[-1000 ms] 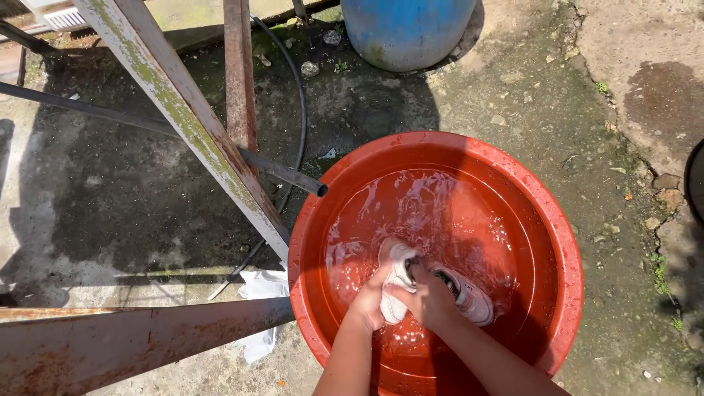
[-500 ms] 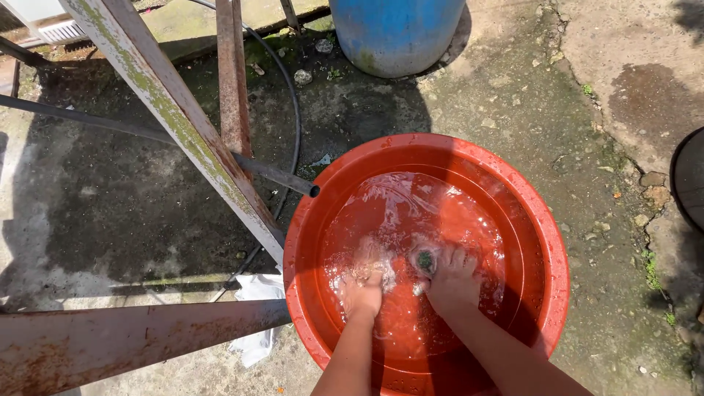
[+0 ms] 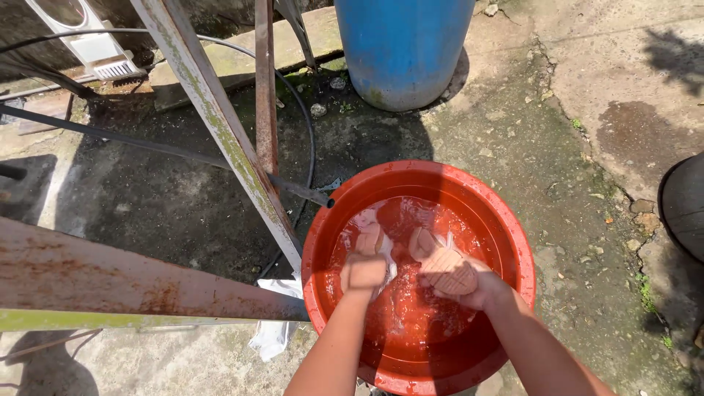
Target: Washing several pairs of children's shoes in a basin of water and placing them on a table to dry.
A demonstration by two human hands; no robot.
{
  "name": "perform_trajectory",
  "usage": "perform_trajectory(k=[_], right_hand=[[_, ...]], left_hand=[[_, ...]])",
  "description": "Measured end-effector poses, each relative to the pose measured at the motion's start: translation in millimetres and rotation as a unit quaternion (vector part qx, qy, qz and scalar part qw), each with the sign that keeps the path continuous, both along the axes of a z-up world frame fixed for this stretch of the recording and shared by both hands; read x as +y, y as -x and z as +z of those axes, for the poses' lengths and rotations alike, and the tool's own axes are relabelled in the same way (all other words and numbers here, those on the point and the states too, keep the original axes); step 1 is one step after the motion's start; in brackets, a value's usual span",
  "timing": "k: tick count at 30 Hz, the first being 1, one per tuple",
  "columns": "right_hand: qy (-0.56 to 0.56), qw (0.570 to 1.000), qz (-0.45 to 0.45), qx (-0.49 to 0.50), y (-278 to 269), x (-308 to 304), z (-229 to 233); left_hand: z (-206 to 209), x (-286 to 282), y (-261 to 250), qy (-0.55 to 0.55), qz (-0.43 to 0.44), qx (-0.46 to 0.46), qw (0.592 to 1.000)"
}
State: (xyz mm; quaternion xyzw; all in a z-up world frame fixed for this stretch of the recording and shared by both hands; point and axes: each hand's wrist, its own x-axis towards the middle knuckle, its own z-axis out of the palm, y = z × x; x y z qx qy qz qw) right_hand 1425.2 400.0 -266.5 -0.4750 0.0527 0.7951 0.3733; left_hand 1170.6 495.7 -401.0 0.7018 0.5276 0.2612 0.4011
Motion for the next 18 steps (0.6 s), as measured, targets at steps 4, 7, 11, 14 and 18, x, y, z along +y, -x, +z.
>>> perform_trajectory(k=[4, 7, 11, 14, 18], right_hand=[[-0.022, 0.995, 0.002, -0.100, 12, -8, -6], [-0.042, 0.981, -0.002, -0.188, 21, -7, -22], [-0.051, 0.949, -0.007, -0.311, 42, -6, -45], [-0.051, 0.918, -0.010, -0.394, 51, -25, -64], [-0.047, 0.879, -0.009, -0.474, 58, -38, -73]], left_hand=[[158, 2, -47, 0.189, 0.316, 0.381, 0.848], [208, 3, -49, 0.160, 0.260, 0.353, 0.884], [212, 2, -39, 0.181, 0.170, 0.342, 0.906], [194, -17, -34, 0.199, 0.191, 0.340, 0.899], [169, -63, -5, 0.240, 0.161, 0.260, 0.921]])
